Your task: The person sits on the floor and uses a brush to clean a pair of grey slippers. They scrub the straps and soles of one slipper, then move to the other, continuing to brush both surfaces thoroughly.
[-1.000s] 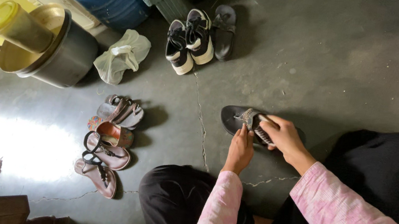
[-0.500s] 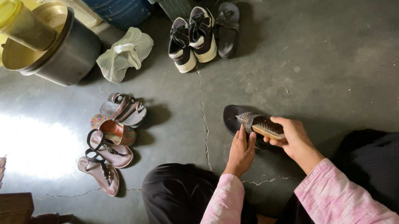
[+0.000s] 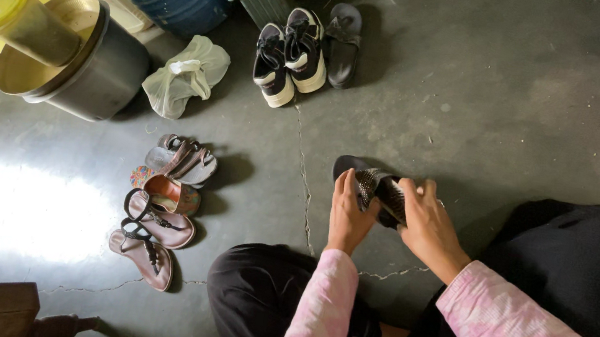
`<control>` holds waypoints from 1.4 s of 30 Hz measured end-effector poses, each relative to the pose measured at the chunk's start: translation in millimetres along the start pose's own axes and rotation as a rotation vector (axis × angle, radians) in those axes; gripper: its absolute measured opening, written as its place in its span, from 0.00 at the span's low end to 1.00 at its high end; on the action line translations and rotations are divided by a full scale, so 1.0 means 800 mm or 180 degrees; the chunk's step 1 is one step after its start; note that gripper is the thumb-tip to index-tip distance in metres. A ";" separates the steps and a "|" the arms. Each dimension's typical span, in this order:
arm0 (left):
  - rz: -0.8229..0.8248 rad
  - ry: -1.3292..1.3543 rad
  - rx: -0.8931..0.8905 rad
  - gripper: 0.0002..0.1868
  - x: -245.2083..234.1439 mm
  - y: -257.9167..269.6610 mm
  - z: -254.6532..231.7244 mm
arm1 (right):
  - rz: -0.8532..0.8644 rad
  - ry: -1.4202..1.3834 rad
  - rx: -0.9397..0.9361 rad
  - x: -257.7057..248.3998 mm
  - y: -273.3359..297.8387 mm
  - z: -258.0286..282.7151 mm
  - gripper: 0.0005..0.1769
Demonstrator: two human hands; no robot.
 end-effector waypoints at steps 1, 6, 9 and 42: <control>0.0080 0.0101 0.0072 0.41 0.002 -0.006 0.003 | 0.0212 0.0004 0.0257 0.005 0.001 -0.007 0.44; 0.0623 0.0261 0.0007 0.37 0.023 -0.016 0.030 | 0.0645 -0.0163 0.0465 0.022 -0.001 -0.013 0.45; 0.0527 0.0039 0.0224 0.39 0.026 -0.012 0.032 | 0.0712 -0.0005 0.0321 0.036 -0.002 -0.010 0.46; 0.0886 0.0781 -0.0412 0.43 0.075 -0.006 0.096 | 0.1350 -0.1288 0.2005 -0.039 0.009 -0.070 0.46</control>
Point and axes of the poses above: each hand's wrist, its own y-axis away from the middle knuckle, its own x-axis out of the palm, z = x × y, the point moved 8 cm from there along -y, towards the middle knuckle, and after that the axes turned 9 degrees about -y, right-handed, at the moved point
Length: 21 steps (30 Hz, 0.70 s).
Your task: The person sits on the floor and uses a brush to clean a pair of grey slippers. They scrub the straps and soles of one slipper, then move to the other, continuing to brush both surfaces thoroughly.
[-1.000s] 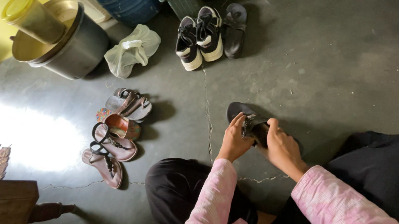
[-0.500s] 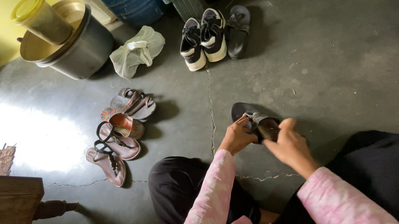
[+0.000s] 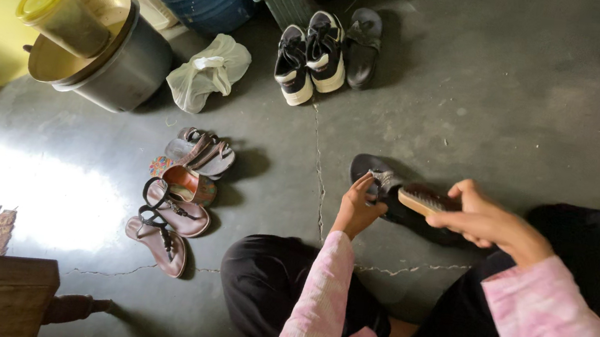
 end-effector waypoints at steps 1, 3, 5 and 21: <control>-0.0065 0.0016 0.0107 0.43 0.000 -0.003 0.000 | 0.0122 0.0179 -0.0009 -0.008 0.007 0.002 0.45; -0.0213 0.0056 0.0318 0.42 -0.001 -0.001 -0.004 | 0.0057 -0.0271 -0.0189 -0.018 0.014 0.010 0.45; -0.0235 0.0022 0.0193 0.41 0.004 0.002 -0.002 | 0.0003 -0.0621 -0.0410 -0.021 0.012 0.018 0.42; -0.0253 0.1249 -0.0197 0.28 -0.040 0.025 -0.040 | -0.0597 -0.2360 -0.1661 -0.031 -0.021 0.054 0.30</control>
Point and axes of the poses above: each hand's wrist, its own y-axis away from the middle knuckle, its own x-axis out of the palm, z = x × y, the point moved 8 cm from there along -y, towards the middle knuckle, and after that the axes turned 9 degrees about -y, right-handed, at the moved point
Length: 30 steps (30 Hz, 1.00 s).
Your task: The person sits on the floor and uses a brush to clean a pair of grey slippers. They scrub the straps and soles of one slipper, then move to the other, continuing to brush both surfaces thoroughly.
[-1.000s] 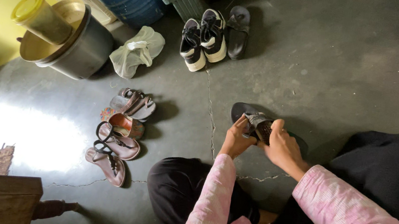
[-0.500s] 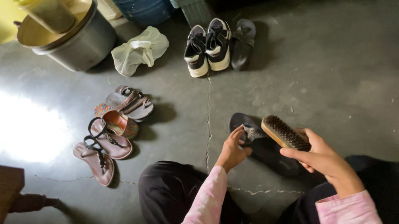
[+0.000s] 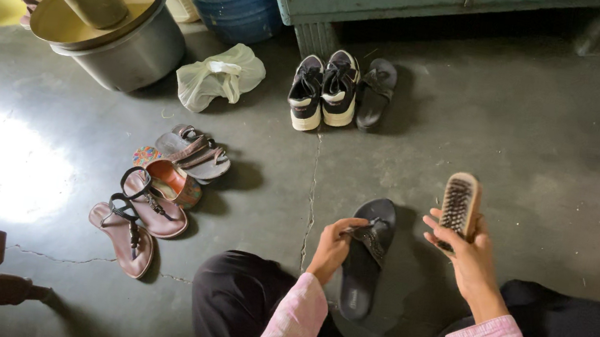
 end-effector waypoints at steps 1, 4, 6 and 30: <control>-0.0094 -0.0171 0.0145 0.28 -0.008 -0.002 -0.011 | -0.0065 0.0018 -0.0064 -0.004 0.000 0.000 0.32; -0.0316 -0.0720 0.0531 0.29 -0.027 -0.006 -0.038 | -0.0025 0.0547 -0.0114 -0.005 -0.005 -0.011 0.33; -0.0371 -0.1120 0.0773 0.32 -0.029 -0.007 -0.052 | -0.0139 0.0765 0.0270 -0.012 -0.006 -0.035 0.33; -0.1520 -0.1507 -0.0095 0.27 -0.030 0.039 -0.079 | 0.1238 0.3674 -0.1921 0.103 -0.007 -0.021 0.30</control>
Point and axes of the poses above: each hand's wrist, its own y-axis away from the middle knuckle, its own x-axis out of the palm, z = x × y, the point moved 8 cm from there along -y, towards the middle knuckle, and after that the axes turned 9 degrees about -y, right-handed, at the moved point
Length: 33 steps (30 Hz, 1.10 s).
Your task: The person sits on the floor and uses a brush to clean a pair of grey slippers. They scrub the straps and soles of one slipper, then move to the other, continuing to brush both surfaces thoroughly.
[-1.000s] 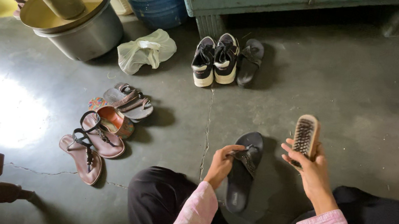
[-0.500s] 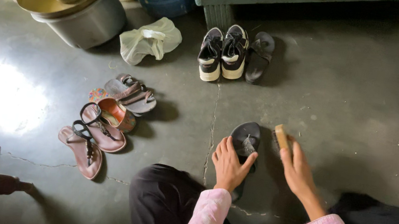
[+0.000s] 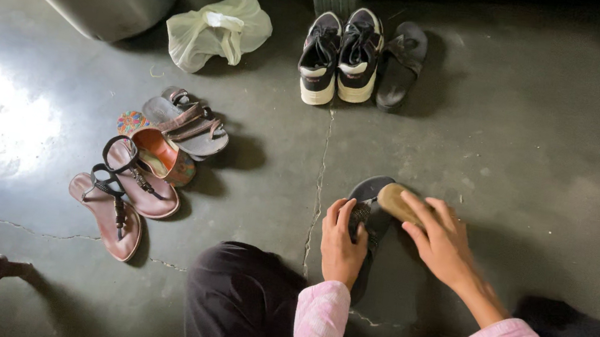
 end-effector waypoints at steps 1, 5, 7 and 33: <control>-0.0039 0.0092 -0.0011 0.27 -0.001 -0.003 -0.002 | 0.0092 -0.0070 -0.0136 0.003 -0.004 0.005 0.30; -0.0173 0.0159 0.0013 0.27 -0.008 0.000 -0.003 | 0.0035 0.0378 -0.0291 0.007 -0.021 0.004 0.26; -0.0182 0.0055 0.0019 0.27 -0.007 0.000 -0.008 | -0.0460 0.0611 -0.0059 -0.014 -0.030 -0.004 0.24; -0.0144 -0.0334 -0.0164 0.23 -0.003 0.003 -0.012 | -0.0041 -0.0035 0.0411 0.021 -0.024 -0.022 0.30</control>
Point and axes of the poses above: each hand's wrist, its own y-axis away from the middle knuckle, its own x-axis out of the palm, z = x × y, the point moved 8 cm from there along -y, towards the middle knuckle, and after that the axes turned 9 degrees about -y, right-handed, at the moved point
